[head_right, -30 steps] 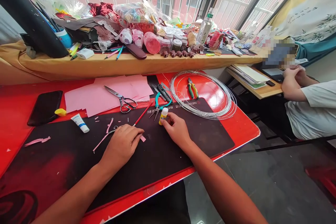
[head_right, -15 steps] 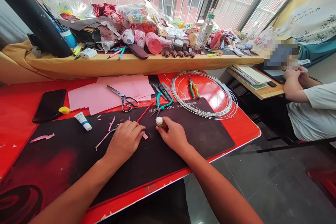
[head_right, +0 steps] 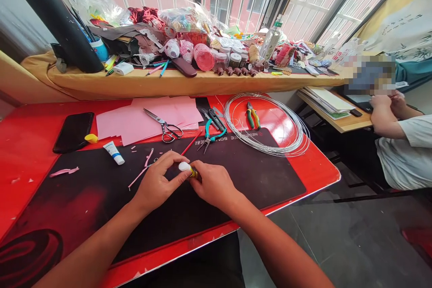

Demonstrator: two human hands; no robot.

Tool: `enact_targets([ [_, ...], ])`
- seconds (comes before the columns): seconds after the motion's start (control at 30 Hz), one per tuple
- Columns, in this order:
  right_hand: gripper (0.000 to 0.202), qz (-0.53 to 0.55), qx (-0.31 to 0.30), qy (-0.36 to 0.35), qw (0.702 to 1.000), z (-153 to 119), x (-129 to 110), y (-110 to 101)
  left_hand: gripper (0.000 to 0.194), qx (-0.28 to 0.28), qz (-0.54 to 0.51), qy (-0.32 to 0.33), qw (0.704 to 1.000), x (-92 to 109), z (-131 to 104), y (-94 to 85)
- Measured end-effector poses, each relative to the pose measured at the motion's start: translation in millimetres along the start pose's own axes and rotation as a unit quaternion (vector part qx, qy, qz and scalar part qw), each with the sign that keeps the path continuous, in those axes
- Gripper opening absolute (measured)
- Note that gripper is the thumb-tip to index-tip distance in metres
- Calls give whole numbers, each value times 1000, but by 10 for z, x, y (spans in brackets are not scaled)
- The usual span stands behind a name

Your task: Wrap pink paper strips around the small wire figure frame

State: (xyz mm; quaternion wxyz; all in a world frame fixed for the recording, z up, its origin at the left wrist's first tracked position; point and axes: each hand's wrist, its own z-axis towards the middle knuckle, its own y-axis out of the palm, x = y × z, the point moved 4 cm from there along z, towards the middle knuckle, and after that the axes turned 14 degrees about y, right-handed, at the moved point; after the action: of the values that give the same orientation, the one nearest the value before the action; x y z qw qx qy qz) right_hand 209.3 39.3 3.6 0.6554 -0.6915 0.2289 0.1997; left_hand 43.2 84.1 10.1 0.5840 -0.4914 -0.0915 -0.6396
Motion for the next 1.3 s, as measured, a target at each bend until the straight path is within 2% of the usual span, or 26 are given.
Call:
enact_targets([
  [0.07,13,19,-4,7,1000,-10,4,-3,13,10,-29,-33,999,-15,3,-22],
  [0.23,20,93,8,9,996,-37,68,-62,26,44,-149,-132,979,-127,-22,-22],
  [0.4,19,137,24,3,990,-65,94,-146,35,57,-221,-184,956,-209,-40,-2],
  [0.53,21,234,23,21,972,-69,106,-177,38,66,-292,-206,932,-224,-58,19],
  [0.6,26,306,11,53,950,-57,138,-146,38,67,-312,-209,925,-213,-68,39],
  [0.7,35,427,-32,107,897,-20,186,-35,37,59,-307,-207,927,-187,-80,78],
  [0.8,38,503,-60,121,853,29,183,64,34,65,-304,-194,931,-166,-78,97],
  [0.9,40,546,-79,129,824,75,132,112,32,84,-302,-184,932,-163,-73,83],
  [1.03,42,569,-97,140,805,166,39,91,32,99,-279,-168,940,-174,-76,66],
  [1.13,42,597,-74,149,785,304,45,32,34,110,-235,-150,954,-199,-80,20],
  [1.3,51,680,37,175,711,522,276,-50,25,160,-34,-124,979,-263,-95,-254],
])
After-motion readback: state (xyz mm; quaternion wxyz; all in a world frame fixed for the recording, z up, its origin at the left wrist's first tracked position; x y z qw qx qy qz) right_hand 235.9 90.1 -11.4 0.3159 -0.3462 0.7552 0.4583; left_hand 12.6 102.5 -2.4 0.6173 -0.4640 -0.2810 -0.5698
